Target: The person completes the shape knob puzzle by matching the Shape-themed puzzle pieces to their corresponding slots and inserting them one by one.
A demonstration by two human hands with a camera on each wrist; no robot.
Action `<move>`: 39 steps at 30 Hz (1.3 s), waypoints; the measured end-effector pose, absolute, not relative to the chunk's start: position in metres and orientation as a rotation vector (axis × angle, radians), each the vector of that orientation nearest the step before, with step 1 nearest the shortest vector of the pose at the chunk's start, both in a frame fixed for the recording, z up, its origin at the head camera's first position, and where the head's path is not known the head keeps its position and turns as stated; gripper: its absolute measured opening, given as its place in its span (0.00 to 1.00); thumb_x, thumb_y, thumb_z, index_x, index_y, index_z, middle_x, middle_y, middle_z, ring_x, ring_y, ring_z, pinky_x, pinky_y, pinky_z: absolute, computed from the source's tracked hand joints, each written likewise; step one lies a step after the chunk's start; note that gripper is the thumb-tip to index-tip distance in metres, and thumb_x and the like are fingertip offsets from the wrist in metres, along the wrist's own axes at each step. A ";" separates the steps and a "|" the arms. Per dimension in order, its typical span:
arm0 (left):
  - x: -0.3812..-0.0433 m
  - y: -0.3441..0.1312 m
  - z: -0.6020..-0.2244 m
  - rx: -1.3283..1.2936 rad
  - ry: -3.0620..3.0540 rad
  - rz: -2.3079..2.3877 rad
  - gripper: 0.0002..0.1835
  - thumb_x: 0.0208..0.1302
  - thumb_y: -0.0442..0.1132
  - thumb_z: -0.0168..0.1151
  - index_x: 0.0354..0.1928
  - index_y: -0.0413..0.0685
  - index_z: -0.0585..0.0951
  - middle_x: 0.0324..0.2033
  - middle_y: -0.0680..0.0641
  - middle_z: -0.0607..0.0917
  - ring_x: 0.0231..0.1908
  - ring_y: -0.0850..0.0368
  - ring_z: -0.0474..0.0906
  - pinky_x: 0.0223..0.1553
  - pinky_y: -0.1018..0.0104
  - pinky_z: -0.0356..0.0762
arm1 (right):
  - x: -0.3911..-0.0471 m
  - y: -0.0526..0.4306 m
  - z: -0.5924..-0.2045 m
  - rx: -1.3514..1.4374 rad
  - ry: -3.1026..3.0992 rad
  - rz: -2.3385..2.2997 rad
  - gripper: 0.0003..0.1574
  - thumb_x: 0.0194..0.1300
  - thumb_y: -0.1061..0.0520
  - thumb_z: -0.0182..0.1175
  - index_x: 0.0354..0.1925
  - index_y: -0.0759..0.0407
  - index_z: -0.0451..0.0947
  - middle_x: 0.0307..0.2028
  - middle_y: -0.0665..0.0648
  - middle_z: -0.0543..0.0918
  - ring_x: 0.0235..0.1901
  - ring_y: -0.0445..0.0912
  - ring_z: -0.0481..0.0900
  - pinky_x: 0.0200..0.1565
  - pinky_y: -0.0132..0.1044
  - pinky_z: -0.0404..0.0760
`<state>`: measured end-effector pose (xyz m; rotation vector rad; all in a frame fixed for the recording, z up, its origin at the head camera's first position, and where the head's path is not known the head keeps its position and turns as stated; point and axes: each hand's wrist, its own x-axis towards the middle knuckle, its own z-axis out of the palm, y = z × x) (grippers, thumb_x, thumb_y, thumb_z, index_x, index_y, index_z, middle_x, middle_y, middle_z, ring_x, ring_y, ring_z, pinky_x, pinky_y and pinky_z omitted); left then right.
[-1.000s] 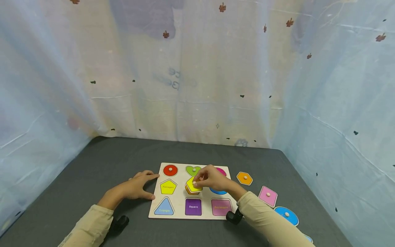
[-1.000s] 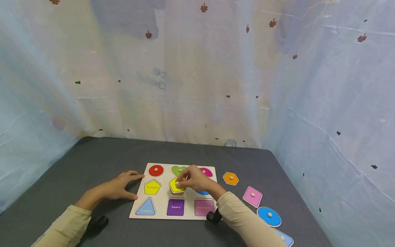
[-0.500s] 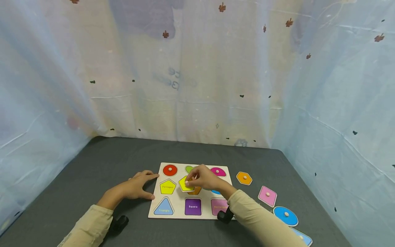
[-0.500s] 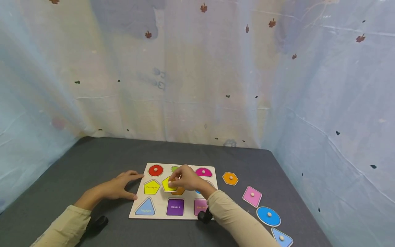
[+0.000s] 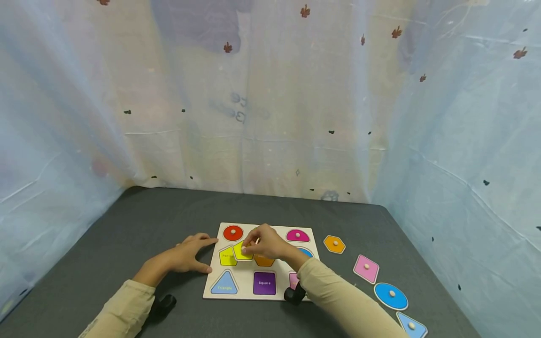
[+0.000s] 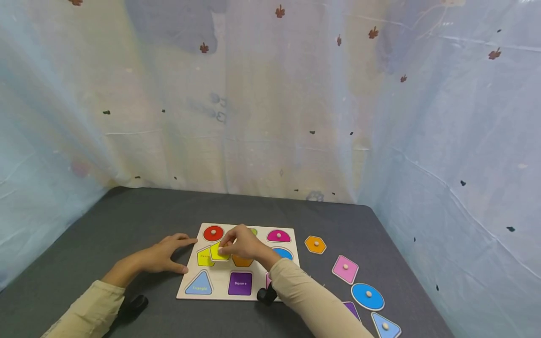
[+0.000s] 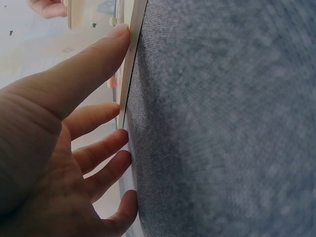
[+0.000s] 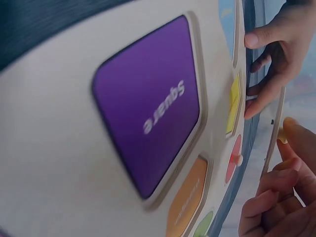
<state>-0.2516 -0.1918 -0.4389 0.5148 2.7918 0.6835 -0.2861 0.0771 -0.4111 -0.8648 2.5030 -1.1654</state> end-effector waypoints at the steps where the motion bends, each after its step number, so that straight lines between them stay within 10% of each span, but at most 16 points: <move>1: -0.251 -0.192 -0.439 0.526 2.792 0.680 0.48 0.52 0.54 0.78 0.73 0.48 0.69 0.68 0.36 0.69 0.68 0.31 0.63 0.60 0.16 0.55 | -0.286 0.074 -0.411 -0.867 2.504 -1.163 0.05 0.61 0.63 0.71 0.36 0.65 0.89 0.22 0.50 0.74 0.27 0.40 0.69 0.26 0.26 0.67; 39: -0.253 -0.193 -0.441 0.538 2.784 0.702 0.47 0.53 0.54 0.78 0.73 0.48 0.69 0.68 0.37 0.69 0.67 0.33 0.64 0.59 0.15 0.55 | -0.290 0.030 -0.432 -0.628 2.576 -1.097 0.04 0.58 0.62 0.74 0.30 0.64 0.88 0.17 0.48 0.74 0.21 0.39 0.68 0.24 0.26 0.65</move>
